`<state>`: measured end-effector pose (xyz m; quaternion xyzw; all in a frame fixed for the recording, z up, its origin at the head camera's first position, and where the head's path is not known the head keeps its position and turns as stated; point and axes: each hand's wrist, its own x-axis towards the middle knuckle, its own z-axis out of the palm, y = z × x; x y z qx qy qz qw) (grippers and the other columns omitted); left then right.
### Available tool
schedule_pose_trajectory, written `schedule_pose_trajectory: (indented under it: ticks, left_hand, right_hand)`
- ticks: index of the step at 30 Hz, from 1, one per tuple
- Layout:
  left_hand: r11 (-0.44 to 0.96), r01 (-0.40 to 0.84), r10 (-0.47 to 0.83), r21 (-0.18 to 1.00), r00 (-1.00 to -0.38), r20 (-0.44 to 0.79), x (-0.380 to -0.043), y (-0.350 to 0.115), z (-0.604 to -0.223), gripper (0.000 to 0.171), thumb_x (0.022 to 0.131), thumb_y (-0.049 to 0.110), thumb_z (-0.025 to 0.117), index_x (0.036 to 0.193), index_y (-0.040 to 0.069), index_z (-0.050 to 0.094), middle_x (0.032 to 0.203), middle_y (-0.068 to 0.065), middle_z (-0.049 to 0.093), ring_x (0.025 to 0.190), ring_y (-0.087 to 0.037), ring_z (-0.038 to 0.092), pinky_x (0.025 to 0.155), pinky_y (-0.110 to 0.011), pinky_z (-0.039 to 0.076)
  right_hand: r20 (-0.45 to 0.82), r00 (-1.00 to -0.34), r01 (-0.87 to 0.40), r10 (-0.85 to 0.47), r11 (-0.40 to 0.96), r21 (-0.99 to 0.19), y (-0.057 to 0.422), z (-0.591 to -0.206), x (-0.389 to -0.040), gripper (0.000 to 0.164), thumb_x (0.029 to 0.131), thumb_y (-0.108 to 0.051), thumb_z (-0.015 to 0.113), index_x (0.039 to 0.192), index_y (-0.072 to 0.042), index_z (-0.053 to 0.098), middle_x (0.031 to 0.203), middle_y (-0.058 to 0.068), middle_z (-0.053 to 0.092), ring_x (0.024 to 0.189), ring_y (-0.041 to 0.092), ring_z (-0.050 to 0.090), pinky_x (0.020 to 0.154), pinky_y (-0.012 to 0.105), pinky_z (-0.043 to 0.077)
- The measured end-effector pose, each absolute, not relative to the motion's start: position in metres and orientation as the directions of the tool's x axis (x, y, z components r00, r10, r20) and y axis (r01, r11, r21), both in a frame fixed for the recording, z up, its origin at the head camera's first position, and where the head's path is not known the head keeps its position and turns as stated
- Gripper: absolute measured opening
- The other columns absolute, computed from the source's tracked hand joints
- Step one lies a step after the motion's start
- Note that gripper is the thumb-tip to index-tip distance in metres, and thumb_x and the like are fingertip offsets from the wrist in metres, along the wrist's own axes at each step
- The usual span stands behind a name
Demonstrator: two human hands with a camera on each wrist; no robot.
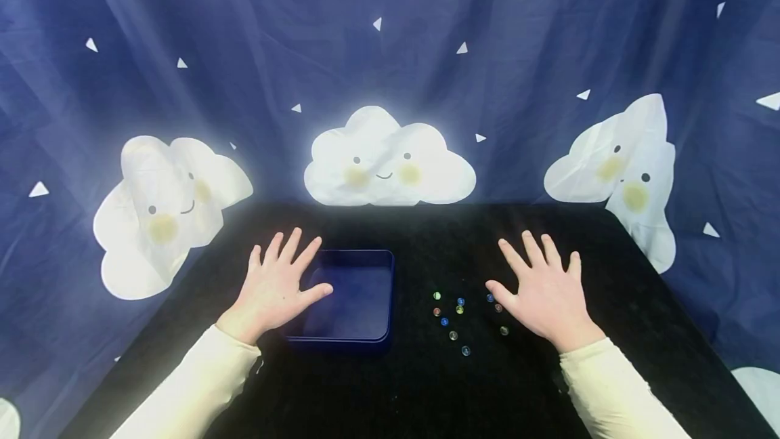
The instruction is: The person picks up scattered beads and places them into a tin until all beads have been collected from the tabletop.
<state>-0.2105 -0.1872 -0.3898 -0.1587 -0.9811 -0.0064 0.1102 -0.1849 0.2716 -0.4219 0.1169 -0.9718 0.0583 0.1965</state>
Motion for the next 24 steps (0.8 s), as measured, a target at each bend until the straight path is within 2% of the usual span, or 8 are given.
schedule_pose_trajectory:
  ticks: [3, 6, 9, 12, 18, 24]
  left_hand:
    - [0.955, 0.298, 0.289, 0.010, -0.934, 0.208, -0.209, -0.188, -0.392, 0.093, 0.086, 0.080, 0.050, 0.159, 0.025, 0.034, 0.164, -0.018, 0.024, 0.147, -0.048, 0.020, 0.111, -0.072, 0.017]
    - [0.953, 0.296, 0.280, 0.067, -0.942, 0.188, -0.208, -0.189, -0.395, 0.090, 0.087, 0.075, 0.055, 0.159, 0.022, 0.036, 0.163, -0.020, 0.025, 0.144, -0.049, 0.027, 0.108, -0.069, 0.028]
    - [0.949, 0.280, 0.258, 0.143, -0.954, 0.154, -0.207, -0.189, -0.397, 0.088, 0.089, 0.070, 0.058, 0.158, 0.020, 0.036, 0.162, -0.020, 0.027, 0.140, -0.048, 0.035, 0.100, -0.065, 0.042]
    - [0.945, 0.248, 0.226, 0.212, -0.966, 0.123, -0.207, -0.190, -0.398, 0.086, 0.091, 0.068, 0.058, 0.157, 0.018, 0.037, 0.159, -0.021, 0.032, 0.135, -0.047, 0.043, 0.092, -0.064, 0.048]
    - [0.932, 0.206, 0.192, 0.298, -0.978, 0.076, -0.210, -0.192, -0.399, 0.081, 0.093, 0.063, 0.059, 0.154, 0.014, 0.041, 0.148, -0.018, 0.048, 0.123, -0.041, 0.056, 0.094, -0.060, 0.048]
    - [0.902, 0.174, 0.178, 0.395, -0.984, 0.028, -0.217, -0.197, -0.405, 0.069, 0.096, 0.043, 0.064, 0.151, 0.007, 0.042, 0.143, -0.021, 0.053, 0.126, -0.040, 0.054, 0.103, -0.057, 0.042]
  right_hand:
    - [0.388, -0.895, -0.264, -0.219, 0.962, -0.067, 0.271, -0.422, -0.184, 0.075, 0.091, -0.066, 0.058, 0.148, -0.018, 0.050, 0.150, 0.025, 0.042, 0.138, 0.050, 0.030, 0.097, 0.081, 0.017]
    - [0.378, -0.897, -0.274, -0.228, 0.959, -0.074, 0.271, -0.423, -0.184, 0.073, 0.091, -0.065, 0.058, 0.146, -0.017, 0.053, 0.147, 0.026, 0.045, 0.136, 0.051, 0.034, 0.096, 0.079, 0.019]
    - [0.378, -0.897, -0.280, -0.230, 0.956, -0.084, 0.271, -0.423, -0.183, 0.071, 0.092, -0.063, 0.059, 0.144, -0.015, 0.055, 0.145, 0.025, 0.047, 0.134, 0.050, 0.036, 0.097, 0.077, 0.021]
    - [0.380, -0.894, -0.290, -0.236, 0.953, -0.091, 0.272, -0.423, -0.183, 0.069, 0.092, -0.062, 0.060, 0.142, -0.014, 0.057, 0.143, 0.025, 0.050, 0.133, 0.048, 0.039, 0.097, 0.076, 0.023]
    - [0.379, -0.890, -0.317, -0.253, 0.942, -0.114, 0.273, -0.423, -0.181, 0.063, 0.091, -0.056, 0.064, 0.137, -0.013, 0.061, 0.139, 0.022, 0.055, 0.131, 0.045, 0.042, 0.099, 0.072, 0.025]
    - [0.361, -0.894, -0.339, -0.265, 0.927, -0.159, 0.276, -0.421, -0.179, 0.057, 0.092, -0.051, 0.067, 0.133, -0.013, 0.064, 0.134, 0.019, 0.058, 0.125, 0.045, 0.047, 0.099, 0.070, 0.026]
